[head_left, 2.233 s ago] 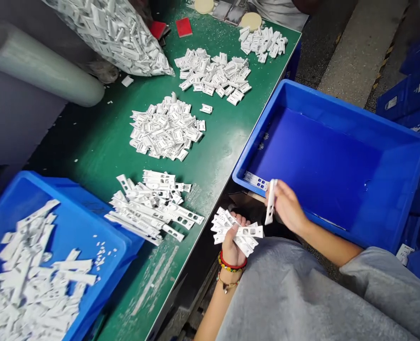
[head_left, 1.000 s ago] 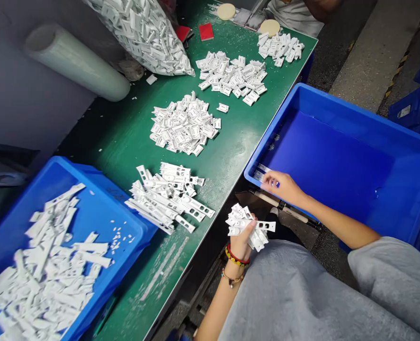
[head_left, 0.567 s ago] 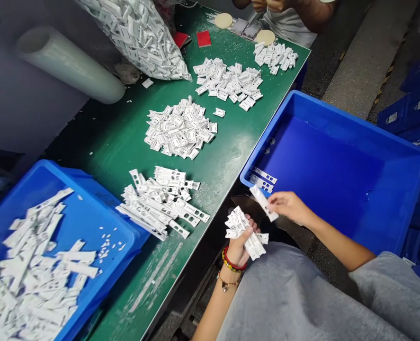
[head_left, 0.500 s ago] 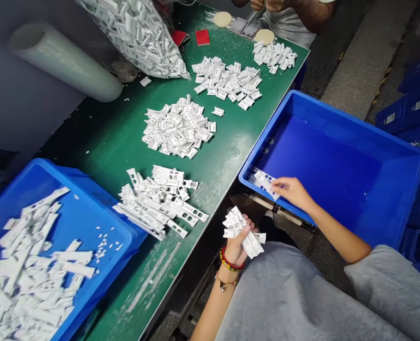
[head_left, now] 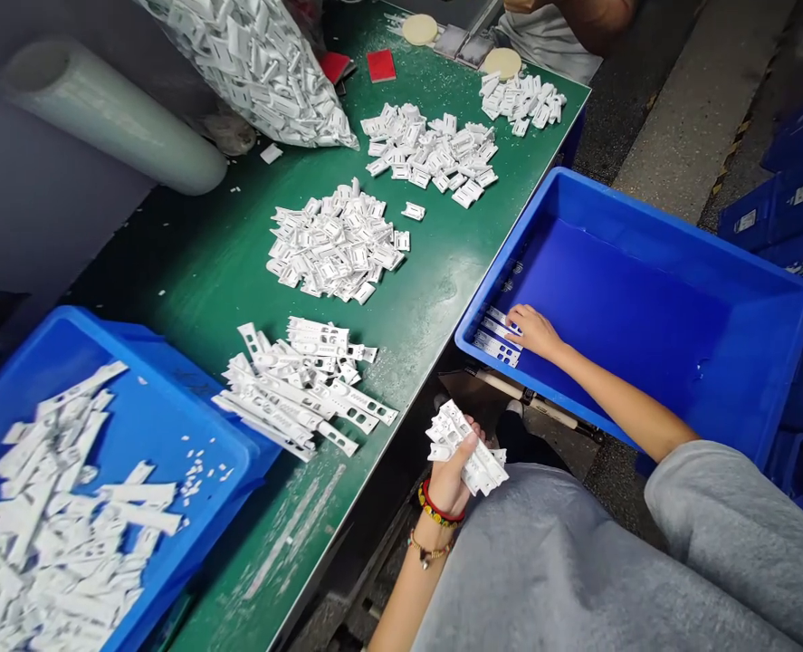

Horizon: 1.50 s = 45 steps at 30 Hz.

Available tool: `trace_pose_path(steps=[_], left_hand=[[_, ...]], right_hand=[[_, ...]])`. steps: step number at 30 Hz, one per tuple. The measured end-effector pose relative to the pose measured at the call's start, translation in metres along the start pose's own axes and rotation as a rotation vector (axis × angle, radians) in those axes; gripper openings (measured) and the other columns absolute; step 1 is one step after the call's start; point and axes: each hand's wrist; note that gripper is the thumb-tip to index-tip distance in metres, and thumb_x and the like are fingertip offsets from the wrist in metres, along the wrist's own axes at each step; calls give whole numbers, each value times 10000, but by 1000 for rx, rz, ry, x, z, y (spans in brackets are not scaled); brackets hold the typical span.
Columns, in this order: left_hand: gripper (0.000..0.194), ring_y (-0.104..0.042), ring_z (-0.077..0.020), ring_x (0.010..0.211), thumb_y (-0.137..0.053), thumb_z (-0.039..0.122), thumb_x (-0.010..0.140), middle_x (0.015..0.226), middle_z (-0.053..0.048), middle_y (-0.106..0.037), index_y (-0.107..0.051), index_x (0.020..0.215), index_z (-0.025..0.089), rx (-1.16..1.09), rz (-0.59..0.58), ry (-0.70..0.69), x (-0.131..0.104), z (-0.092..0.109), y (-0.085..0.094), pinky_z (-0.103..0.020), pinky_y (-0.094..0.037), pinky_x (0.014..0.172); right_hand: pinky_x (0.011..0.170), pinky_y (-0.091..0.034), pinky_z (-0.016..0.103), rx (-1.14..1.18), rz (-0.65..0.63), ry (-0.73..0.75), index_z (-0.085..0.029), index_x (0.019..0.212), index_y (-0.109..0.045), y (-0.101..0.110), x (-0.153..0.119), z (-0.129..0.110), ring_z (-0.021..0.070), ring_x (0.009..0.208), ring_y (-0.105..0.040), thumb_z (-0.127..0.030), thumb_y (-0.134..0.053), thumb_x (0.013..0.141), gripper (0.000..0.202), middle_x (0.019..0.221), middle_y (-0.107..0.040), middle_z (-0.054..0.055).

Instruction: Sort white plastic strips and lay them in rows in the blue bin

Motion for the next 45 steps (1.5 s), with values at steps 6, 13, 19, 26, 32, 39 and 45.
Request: trace_pose_path(steps=[6,13,19,26,32,39,45], left_hand=[[458,-637,-133,733,-906,227,512,799,5,-674,-642,880,155,32,33,-24,7,3,-13,-275,-532,703],[470,-643,-147,707,-909,236,479,797,4,-681,-655,868,163,66,134,-139,11,0,-25,-313,-531,713],[430,-655,-158,707,-893,274,509,781,-10,-685,-652,844,155,95,121,-182,12,-4,-28,-309,-526,710],[415,-591,-114,584,-873,304,567,659,23,-620,-629,873,167,70,-23,-139,9,-3,-27,-263,-504,598],[376,-565,-90,623,-865,262,582,743,21,-616,-632,862,168,48,-34,-212,8,6,-27,-243,-496,623],[419,-553,-78,610,-883,211,533,718,28,-603,-643,872,156,-40,-9,-31,5,7,-11,-225,-488,615],[409,-560,-82,612,-867,193,546,724,25,-609,-631,879,155,-26,-9,17,1,1,-10,-230,-493,612]], right_hand=[[847,-433,326,87,-1,-10,-182,945,-614,-2,-4,-2,233,992,-525,-194,-622,845,101,1051,-594,89],[629,-443,263,556,-44,-23,-222,784,-609,53,-66,-87,154,685,-570,-354,-613,863,154,762,-619,6],[597,-475,257,831,-248,-187,-214,747,-607,43,-117,-126,152,665,-620,-279,-615,832,107,739,-662,9],[558,-493,263,1087,-287,-300,-221,849,-533,58,-108,-113,154,592,-637,-382,-558,864,164,687,-675,-10],[465,-418,229,1158,-122,-310,-235,1005,-573,74,-104,-100,109,484,-539,-432,-550,874,237,673,-630,-28],[681,-491,322,982,197,-326,-188,1012,-629,76,-59,5,165,709,-581,-384,-701,730,351,856,-617,28],[780,-462,331,2,-6,-317,-150,859,-606,46,9,34,240,878,-610,-183,-559,825,67,958,-638,129]])
Point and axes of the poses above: each hand's wrist, its own x-axis towards the middle knuckle, its own y-axis out of the back of the hand, z = x × y
